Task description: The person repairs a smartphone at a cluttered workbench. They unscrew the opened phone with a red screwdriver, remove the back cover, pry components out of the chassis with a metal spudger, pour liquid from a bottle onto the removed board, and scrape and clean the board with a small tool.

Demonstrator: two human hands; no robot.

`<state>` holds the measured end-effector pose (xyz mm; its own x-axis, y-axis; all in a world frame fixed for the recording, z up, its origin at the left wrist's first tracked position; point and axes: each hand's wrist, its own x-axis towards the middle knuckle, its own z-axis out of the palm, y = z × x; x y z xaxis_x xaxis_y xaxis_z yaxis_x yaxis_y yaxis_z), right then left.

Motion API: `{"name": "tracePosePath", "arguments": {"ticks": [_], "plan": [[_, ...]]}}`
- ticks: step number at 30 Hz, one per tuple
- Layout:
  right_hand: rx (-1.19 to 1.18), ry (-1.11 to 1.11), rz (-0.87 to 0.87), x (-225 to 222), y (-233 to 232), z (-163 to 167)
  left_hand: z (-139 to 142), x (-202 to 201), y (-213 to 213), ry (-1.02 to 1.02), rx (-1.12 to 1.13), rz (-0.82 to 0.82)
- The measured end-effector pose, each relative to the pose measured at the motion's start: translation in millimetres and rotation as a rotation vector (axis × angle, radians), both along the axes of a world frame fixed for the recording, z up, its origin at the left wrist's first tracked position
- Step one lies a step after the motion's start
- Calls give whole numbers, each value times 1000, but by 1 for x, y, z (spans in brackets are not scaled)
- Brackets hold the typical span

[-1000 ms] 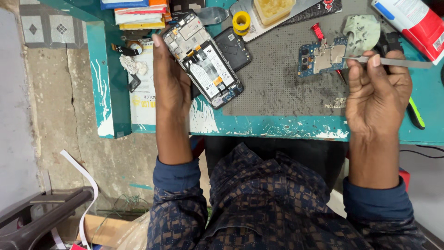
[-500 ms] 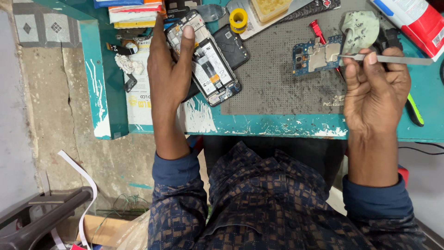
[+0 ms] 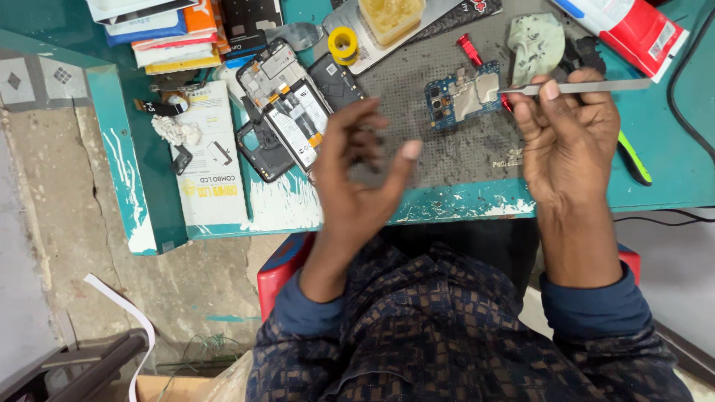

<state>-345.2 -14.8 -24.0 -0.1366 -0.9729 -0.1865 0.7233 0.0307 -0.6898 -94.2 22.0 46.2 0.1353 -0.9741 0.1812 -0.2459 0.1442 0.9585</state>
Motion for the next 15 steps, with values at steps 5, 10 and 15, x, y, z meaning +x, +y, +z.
{"name": "tracePosePath", "arguments": {"ticks": [5, 10, 15], "plan": [[-5, 59, 36, 3, 1, 4, -18, -30, -10, 292, 103, -144], [-42, 209, 79, 6, 2, 6, -37, -30, -10, 380, 122, -104], [-210, 555, -124, 4, 0, 30, -45, -23, -3, 514, 146, -65]]}}
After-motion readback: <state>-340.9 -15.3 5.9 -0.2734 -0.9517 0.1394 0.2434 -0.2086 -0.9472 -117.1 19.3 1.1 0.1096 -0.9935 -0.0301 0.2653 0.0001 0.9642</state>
